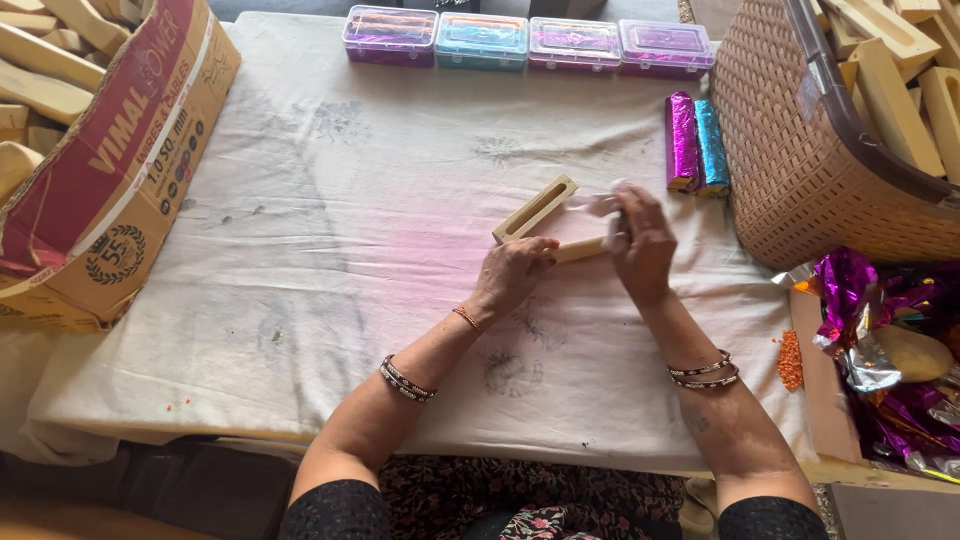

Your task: Wrapping wooden blocks with decorative foil and paper.

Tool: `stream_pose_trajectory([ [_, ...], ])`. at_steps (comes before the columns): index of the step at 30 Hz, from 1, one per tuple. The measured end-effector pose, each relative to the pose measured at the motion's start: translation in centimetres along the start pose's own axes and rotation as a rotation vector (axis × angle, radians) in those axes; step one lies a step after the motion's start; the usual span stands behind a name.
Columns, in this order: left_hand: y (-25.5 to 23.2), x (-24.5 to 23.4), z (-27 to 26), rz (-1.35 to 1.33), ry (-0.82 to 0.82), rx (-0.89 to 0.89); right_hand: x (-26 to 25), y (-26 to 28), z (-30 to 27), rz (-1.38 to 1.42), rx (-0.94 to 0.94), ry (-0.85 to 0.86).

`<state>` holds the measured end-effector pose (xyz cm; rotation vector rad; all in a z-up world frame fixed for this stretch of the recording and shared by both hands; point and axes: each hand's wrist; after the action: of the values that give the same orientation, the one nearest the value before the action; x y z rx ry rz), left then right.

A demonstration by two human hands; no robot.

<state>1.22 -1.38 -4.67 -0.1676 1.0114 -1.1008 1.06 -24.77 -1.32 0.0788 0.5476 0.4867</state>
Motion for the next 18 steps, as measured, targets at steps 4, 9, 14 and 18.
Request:
stream_pose_trajectory([
  [4,-2.2,-2.7,0.4,0.055,0.033,-0.105,1.1,4.1,-0.3,0.154,-0.241,0.42],
  [9,-2.0,-4.0,0.6,0.279,-0.047,-0.079,0.3,5.9,1.0,-0.02,-0.324,0.589],
  [14,-0.9,-3.1,0.3,0.287,0.05,-0.043,-0.1,0.0,0.0,-0.036,-0.071,0.613],
  [18,1.8,-0.8,-0.3,0.35,0.115,-0.098,0.2,-3.5,-0.9,-0.163,0.052,0.483],
])
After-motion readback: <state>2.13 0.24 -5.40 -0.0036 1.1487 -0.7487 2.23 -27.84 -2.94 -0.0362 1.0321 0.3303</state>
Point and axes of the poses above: each hand's wrist, its own z-axis towards the middle knuckle, its own x-axis out of the palm, y = z × x, and after that the axes turned 1 degree about -x, right-handed
